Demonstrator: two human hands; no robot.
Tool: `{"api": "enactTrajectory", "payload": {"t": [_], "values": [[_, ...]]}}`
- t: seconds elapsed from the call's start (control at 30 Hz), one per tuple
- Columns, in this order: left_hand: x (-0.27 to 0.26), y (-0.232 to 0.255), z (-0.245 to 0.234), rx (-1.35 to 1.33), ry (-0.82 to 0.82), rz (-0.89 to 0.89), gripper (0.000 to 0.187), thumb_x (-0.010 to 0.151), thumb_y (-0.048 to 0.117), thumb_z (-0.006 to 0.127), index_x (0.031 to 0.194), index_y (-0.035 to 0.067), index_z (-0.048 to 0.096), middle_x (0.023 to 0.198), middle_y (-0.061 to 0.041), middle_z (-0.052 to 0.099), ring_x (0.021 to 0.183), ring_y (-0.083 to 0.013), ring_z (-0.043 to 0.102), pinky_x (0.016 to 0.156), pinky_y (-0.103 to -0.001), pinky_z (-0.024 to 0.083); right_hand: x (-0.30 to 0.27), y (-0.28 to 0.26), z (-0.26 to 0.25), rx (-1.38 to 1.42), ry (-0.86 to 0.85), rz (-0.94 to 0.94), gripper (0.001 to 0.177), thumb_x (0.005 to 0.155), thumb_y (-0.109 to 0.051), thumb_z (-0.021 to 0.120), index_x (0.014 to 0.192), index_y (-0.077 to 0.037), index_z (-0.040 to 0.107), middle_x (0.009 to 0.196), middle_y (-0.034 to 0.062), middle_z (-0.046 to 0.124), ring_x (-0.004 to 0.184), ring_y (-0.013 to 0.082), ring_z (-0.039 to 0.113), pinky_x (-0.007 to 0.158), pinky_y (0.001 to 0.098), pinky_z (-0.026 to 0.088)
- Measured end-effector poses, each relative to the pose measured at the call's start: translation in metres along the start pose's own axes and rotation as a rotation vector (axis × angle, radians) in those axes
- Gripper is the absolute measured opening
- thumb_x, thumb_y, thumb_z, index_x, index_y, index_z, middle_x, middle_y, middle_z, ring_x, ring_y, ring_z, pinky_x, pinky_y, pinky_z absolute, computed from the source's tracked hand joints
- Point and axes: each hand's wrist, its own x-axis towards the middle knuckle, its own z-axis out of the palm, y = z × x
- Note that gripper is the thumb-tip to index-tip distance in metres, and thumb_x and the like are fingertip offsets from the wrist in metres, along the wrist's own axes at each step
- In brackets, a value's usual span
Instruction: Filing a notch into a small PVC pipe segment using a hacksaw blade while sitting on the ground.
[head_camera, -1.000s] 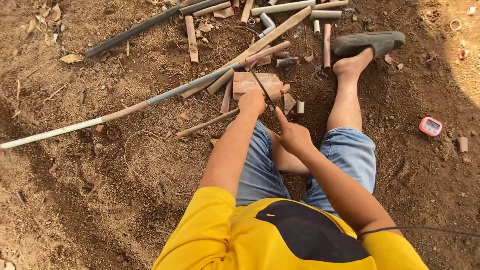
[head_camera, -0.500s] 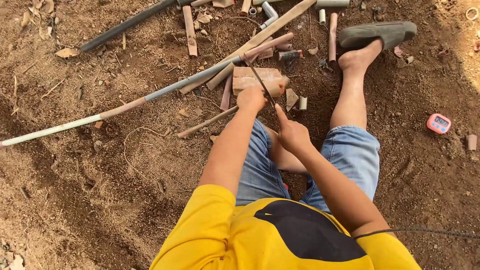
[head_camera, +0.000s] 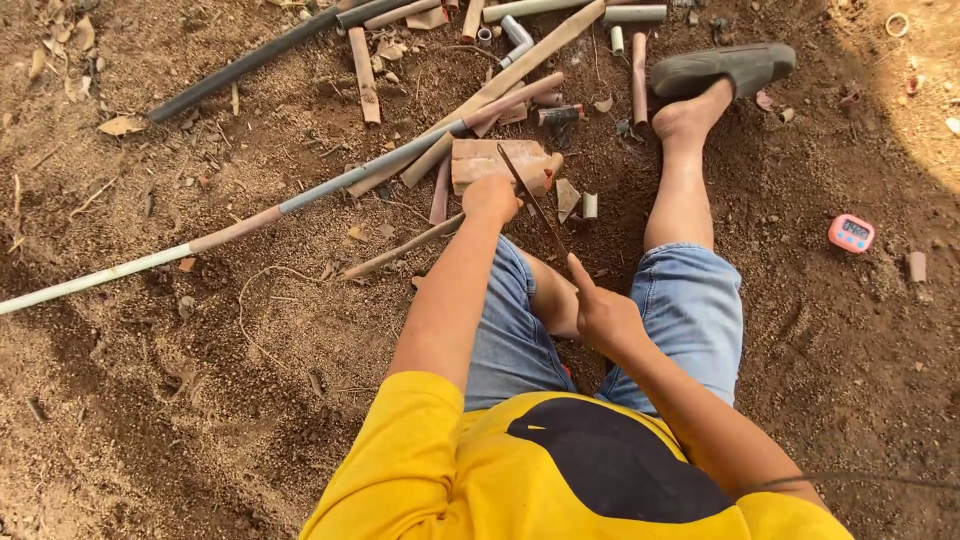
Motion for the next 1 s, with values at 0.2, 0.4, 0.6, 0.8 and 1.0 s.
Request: {"api": "enactTrajectory", "payload": {"t": [0.2, 0.4, 0.6, 0.8, 1.0], "values": [[-0.016, 0.007, -0.017, 0.030, -0.016, 0.056, 0.035, 0.096, 0.029, 0.074, 0.114, 0.000, 0.080, 0.115, -0.023, 0.079, 0.119, -0.0419, 0.074, 0.103, -0.054, 0.059, 0.091, -0.012, 0.007, -0.032, -0.098, 0.003, 0.083, 0.095, -0.011, 0.049, 0.174, -0.019, 0.024, 0.076, 0.0173, 0.073, 0.068, 0.0369, 0.072, 0.059, 0.0495, 0.052], [-0.035, 0.015, -0.031, 0.048, 0.009, 0.043, 0.030, 0.099, 0.018, 0.060, 0.112, 0.000, 0.080, 0.113, -0.023, 0.080, 0.117, -0.0412, 0.076, 0.100, -0.054, 0.060, 0.144, -0.010, 0.022, -0.020, -0.067, -0.060, 0.087, 0.092, -0.002, 0.051, 0.174, -0.013, 0.024, 0.072, 0.0166, 0.069, 0.059, 0.0323, 0.066, 0.054, 0.0426, 0.050], [-0.009, -0.002, -0.012, 0.004, 0.000, -0.001, 0.033, 0.097, 0.026, 0.064, 0.112, 0.002, 0.081, 0.113, -0.022, 0.080, 0.116, -0.0409, 0.076, 0.100, -0.053, 0.060, 0.116, -0.012, 0.014, 0.043, -0.096, -0.060, 0.083, 0.095, -0.001, 0.048, 0.174, -0.010, 0.023, 0.077, 0.0213, 0.071, 0.065, 0.0373, 0.069, 0.057, 0.0470, 0.051], [0.005, -0.016, -0.003, -0.039, -0.030, -0.034, 0.039, 0.095, 0.035, 0.072, 0.113, 0.001, 0.080, 0.113, -0.022, 0.080, 0.116, -0.0404, 0.076, 0.101, -0.053, 0.060, 0.040, -0.011, 0.001, 0.076, -0.179, 0.065, 0.078, 0.099, -0.011, 0.045, 0.174, -0.020, 0.024, 0.082, 0.0229, 0.073, 0.076, 0.0430, 0.074, 0.066, 0.0551, 0.053], [0.002, -0.008, -0.005, -0.033, -0.042, -0.003, 0.037, 0.095, 0.033, 0.073, 0.113, 0.001, 0.079, 0.112, -0.022, 0.080, 0.115, -0.0402, 0.076, 0.100, -0.054, 0.060, 0.004, -0.002, 0.005, 0.140, -0.106, 0.096, 0.073, 0.104, -0.013, 0.044, 0.173, -0.025, 0.026, 0.075, 0.0240, 0.070, 0.070, 0.0467, 0.071, 0.060, 0.0563, 0.051]]}}
